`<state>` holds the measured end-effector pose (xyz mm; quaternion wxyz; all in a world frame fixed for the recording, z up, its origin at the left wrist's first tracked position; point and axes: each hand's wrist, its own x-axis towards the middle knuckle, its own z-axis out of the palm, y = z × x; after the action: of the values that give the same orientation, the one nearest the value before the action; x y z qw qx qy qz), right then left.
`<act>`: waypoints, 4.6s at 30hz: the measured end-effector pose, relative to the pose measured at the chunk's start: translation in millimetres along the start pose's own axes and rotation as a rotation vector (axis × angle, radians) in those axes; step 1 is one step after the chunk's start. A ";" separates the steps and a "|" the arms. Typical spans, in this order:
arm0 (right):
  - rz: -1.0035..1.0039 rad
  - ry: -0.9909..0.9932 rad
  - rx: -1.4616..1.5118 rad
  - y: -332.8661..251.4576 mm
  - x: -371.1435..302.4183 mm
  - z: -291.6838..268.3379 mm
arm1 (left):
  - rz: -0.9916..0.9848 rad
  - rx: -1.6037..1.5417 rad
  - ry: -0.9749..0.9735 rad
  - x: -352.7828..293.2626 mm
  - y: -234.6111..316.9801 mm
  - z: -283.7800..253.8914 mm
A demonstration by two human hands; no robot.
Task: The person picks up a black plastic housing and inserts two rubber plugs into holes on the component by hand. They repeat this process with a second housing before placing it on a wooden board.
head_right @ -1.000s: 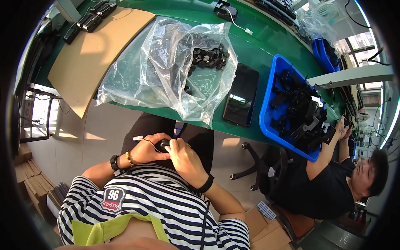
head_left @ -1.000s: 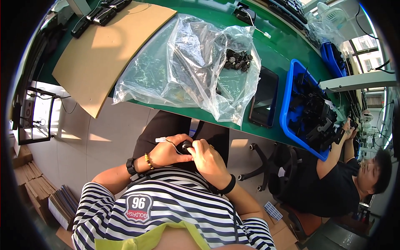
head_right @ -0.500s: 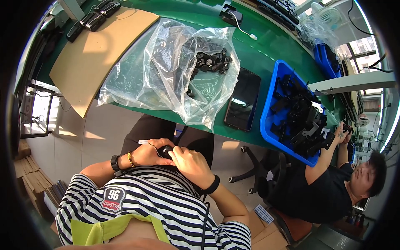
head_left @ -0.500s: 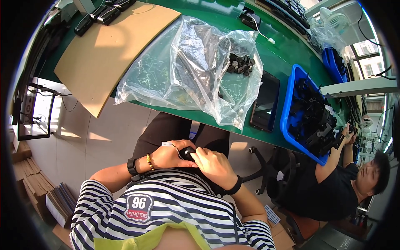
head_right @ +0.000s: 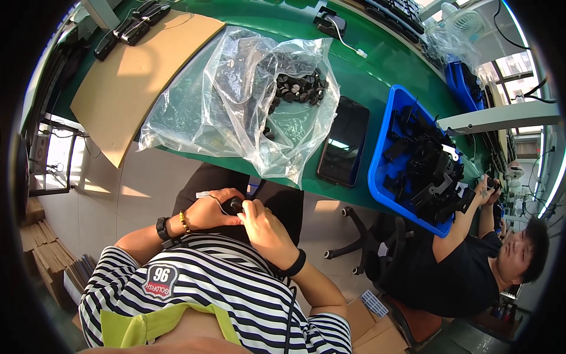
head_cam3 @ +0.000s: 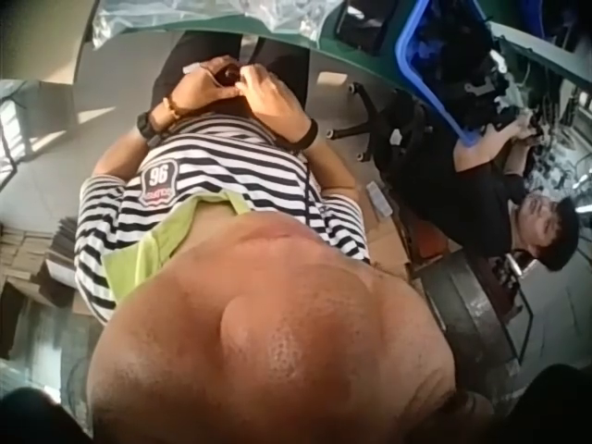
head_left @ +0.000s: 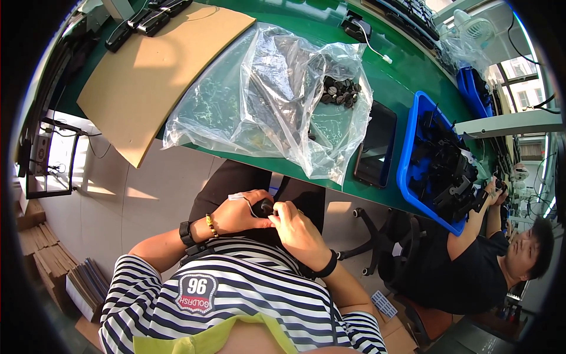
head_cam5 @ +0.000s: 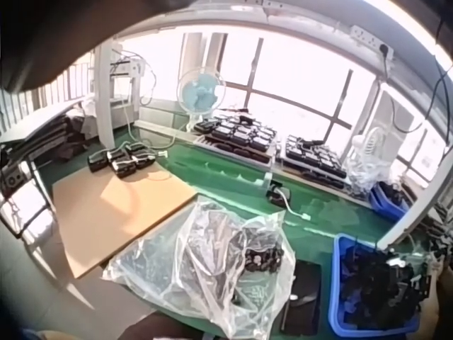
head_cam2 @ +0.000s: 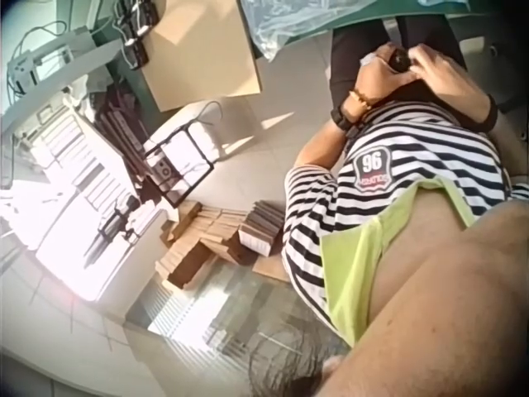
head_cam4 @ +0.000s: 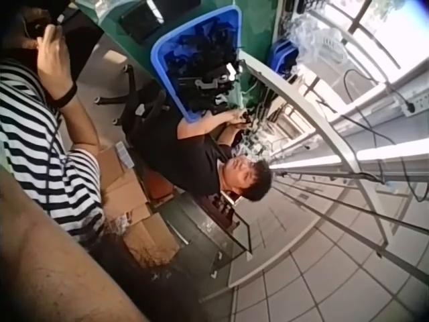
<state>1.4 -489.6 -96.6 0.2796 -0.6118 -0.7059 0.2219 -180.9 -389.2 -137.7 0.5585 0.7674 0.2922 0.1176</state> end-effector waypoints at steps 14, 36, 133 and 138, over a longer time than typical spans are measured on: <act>0.206 -0.316 -0.222 -2.6 -6.9 -5.0 | 0.008 -0.049 -0.114 -0.7 6.1 1.8; 0.058 -0.067 0.131 8.3 -9.0 -11.0 | -0.050 -0.137 -0.165 -1.4 14.5 -2.3; 0.109 0.020 0.266 22.5 -13.6 40.1 | -0.179 0.015 -0.128 -2.6 -3.6 8.3; 0.012 0.044 0.337 30.4 -17.9 19.9 | -0.138 -0.073 -0.129 3.7 2.8 8.8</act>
<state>12.4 -502.1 -133.5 0.3924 -0.5652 -0.6486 0.3255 -172.6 -394.5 -138.8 0.6104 0.7307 0.3031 0.0397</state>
